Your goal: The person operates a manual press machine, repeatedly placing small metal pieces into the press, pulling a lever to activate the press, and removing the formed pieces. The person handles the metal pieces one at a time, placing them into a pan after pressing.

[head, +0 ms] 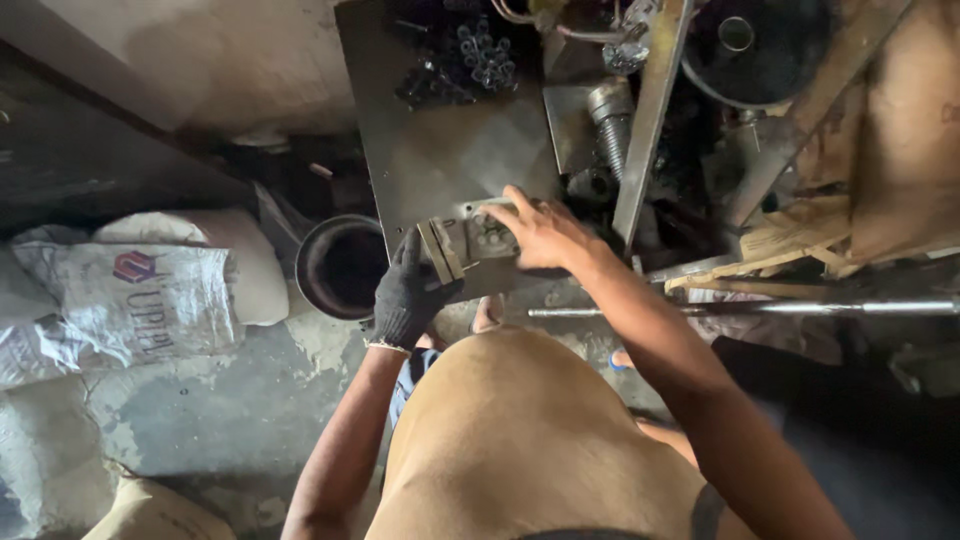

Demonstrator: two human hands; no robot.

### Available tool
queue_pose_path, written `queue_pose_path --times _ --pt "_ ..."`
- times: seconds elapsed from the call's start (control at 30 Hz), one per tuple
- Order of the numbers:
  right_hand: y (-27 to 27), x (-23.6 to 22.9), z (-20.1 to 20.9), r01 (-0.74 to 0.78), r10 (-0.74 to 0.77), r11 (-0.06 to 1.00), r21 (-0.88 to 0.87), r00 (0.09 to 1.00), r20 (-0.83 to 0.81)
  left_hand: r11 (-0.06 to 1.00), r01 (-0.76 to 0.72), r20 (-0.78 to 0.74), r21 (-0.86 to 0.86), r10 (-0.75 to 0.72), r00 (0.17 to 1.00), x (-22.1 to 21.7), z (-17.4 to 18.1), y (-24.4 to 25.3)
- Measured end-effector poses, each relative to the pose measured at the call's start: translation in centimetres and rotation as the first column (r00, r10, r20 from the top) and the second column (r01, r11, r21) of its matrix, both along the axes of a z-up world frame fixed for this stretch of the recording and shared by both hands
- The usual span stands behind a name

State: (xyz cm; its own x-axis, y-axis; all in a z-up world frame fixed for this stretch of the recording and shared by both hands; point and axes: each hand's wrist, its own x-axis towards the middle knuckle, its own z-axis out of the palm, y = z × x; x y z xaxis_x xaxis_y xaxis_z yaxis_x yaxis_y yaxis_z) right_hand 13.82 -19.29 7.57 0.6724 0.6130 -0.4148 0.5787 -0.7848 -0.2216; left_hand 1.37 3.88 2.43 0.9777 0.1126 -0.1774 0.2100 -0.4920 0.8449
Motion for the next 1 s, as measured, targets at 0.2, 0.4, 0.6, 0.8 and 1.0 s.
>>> queue_pose_path --times 0.2,0.4,0.6,0.8,1.0 --pt "2.1 -2.2 2.1 -0.025 0.021 0.948 0.318 1.000 0.015 0.982 0.184 -0.081 0.039 -0.180 0.980 2.2 0.6 1.5" --pt "1.1 -3.6 -1.4 0.129 -0.130 0.812 0.569 0.991 -0.040 0.917 0.390 0.018 0.085 -0.393 0.919 4.9 -0.3 1.9" --pt "-3.1 -5.2 -5.9 0.821 0.031 0.068 0.567 0.567 -0.823 0.974 0.219 0.304 0.060 -0.227 0.925 2.6 -2.5 -1.2" --pt "-6.1 -5.9 -7.2 0.975 0.424 -0.139 0.172 0.216 -0.879 0.903 0.259 0.456 0.343 -0.401 0.795 3.5 -3.9 -3.2" --pt "-6.5 -6.0 -8.4 0.990 0.522 -0.135 -0.047 0.031 -0.852 0.990 0.094 0.482 0.100 -0.131 0.866 3.9 -3.9 -5.0"
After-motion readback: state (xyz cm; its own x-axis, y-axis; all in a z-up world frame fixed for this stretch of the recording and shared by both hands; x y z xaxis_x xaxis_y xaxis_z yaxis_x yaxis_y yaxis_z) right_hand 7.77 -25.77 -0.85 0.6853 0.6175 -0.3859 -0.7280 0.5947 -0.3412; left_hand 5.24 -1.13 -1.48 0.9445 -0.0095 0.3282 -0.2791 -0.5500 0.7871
